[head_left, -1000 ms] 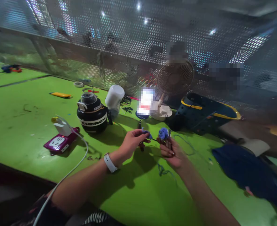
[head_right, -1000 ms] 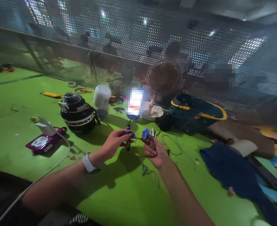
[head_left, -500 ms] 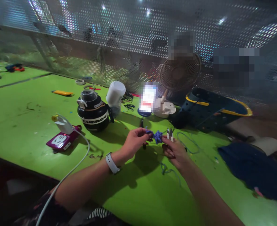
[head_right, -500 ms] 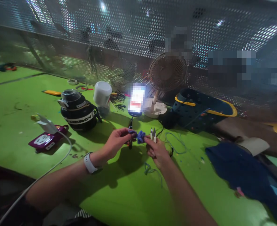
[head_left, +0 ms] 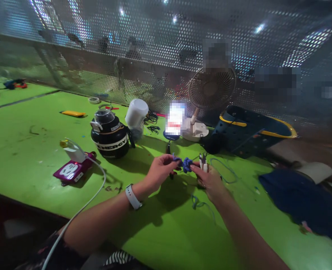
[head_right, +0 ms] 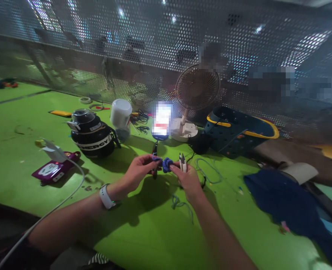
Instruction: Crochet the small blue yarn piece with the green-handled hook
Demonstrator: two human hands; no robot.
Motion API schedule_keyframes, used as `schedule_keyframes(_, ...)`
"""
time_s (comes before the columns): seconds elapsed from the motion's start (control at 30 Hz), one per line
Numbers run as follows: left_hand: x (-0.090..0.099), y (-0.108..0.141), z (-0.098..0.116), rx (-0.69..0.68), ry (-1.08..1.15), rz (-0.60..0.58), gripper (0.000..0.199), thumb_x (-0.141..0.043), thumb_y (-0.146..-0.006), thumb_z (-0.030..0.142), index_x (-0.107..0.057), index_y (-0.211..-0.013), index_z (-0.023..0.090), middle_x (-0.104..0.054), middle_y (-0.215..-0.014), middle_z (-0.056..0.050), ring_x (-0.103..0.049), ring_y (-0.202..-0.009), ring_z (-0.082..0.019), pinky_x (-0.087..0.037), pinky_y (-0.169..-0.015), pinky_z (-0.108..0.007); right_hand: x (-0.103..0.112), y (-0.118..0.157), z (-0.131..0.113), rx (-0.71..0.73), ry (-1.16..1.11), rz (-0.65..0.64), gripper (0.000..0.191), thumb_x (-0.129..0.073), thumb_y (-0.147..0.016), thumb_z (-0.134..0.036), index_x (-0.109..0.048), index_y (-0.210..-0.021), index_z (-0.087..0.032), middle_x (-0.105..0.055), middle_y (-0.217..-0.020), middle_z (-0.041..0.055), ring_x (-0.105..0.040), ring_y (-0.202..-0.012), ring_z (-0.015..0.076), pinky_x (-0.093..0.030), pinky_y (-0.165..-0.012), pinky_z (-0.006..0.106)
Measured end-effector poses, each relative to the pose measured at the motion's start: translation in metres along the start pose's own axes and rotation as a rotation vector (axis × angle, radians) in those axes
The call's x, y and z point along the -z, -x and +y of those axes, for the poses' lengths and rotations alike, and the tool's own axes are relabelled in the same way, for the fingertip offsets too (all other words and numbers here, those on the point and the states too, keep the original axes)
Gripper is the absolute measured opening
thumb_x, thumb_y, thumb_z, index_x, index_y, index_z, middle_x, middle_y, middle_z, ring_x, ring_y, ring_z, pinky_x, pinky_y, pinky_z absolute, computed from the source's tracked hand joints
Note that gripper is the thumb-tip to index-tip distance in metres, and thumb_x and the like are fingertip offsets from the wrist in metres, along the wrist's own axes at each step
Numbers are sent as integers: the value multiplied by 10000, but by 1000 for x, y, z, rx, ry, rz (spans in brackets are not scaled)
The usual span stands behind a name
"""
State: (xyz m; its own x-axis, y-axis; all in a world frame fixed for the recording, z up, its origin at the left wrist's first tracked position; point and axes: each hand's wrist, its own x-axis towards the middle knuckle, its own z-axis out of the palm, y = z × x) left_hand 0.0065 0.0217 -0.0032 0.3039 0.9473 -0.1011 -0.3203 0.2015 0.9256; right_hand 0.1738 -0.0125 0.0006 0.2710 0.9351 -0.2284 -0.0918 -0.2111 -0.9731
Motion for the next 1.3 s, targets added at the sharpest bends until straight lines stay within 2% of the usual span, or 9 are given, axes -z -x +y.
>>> schedule_keyframes(0.27,-1,4,5,77,-18,-44,302,-773,-729,273,-706,-990,137,-726,-849,-52,-641,-699,-116,-466,-620,-233,-3,7,-1,109,160,113,332,-822,-583,-411,-675,-751,-165,-570,-561,-45,-424,-477,88,-306,-442,224)
schedule_keyframes(0.37,-1,4,2,60,5,-100,430,-837,-654,225,-677,-1045,143,-736,-928,-59,-657,-798,-126,-480,-729,-250,-5,11,-1,135,185,143,312,-811,-609,-417,-677,-748,-172,-553,-557,-49,-410,-487,92,-313,-452,225)
schedule_keyframes(0.47,-2,4,-2,32,26,-75,450,-847,-620,186,-664,-1029,141,-734,-923,-49,-656,-831,-133,-475,-818,-282,-8,13,0,154,189,153,304,-805,-625,-427,-670,-738,-179,-548,-558,-46,-415,-499,100,-325,-458,227)
schedule_keyframes(0.8,0,2,-1,52,-40,-30,452,-764,-626,144,-638,-1060,134,-705,-862,-33,-603,-713,-118,-436,-662,-246,-13,17,-1,143,136,61,322,-831,-611,-426,-648,-702,-178,-600,-615,-22,-492,-558,110,-415,-526,235)
schedule_keyframes(0.9,0,0,-2,39,-57,-23,482,-731,-622,137,-620,-1091,131,-692,-830,-24,-594,-700,-119,-427,-652,-244,-13,18,-1,160,96,18,335,-835,-608,-443,-657,-702,-176,-572,-585,-34,-461,-523,95,-385,-494,226)
schedule_keyframes(1.0,0,1,-1,22,-69,-7,503,-709,-642,153,-591,-1131,140,-683,-833,-19,-600,-725,-128,-439,-675,-250,-10,18,-2,193,48,-4,358,-754,-699,-519,-668,-707,-172,-488,-506,-55,-330,-424,68,-258,-393,222)
schedule_keyframes(1.1,2,5,0,-196,-215,-6,534,-695,-679,167,-559,-1195,177,-682,-875,-18,-627,-809,-158,-466,-754,-282,-5,19,-3,275,-13,36,356,-689,-767,-530,-672,-779,-175,-534,-560,-39,-255,-408,57,-184,-373,232)
schedule_keyframes(1.23,10,10,3,-862,-648,-77,680,-669,-707,110,-454,-1338,240,-731,-1013,-51,-642,-964,-211,-449,-903,-367,1,22,-4,424,-55,127,260,-667,-810,-460,-659,-810,-201,-583,-648,-23,-282,-442,67,-216,-405,239)
schedule_keyframes(1.3,14,9,3,-1079,-811,-98,683,-665,-726,116,-434,-1354,254,-757,-1007,-50,-650,-947,-222,-445,-884,-384,2,25,-4,477,-44,146,210,-682,-804,-419,-660,-785,-211,-585,-658,-22,-305,-456,76,-235,-418,242)
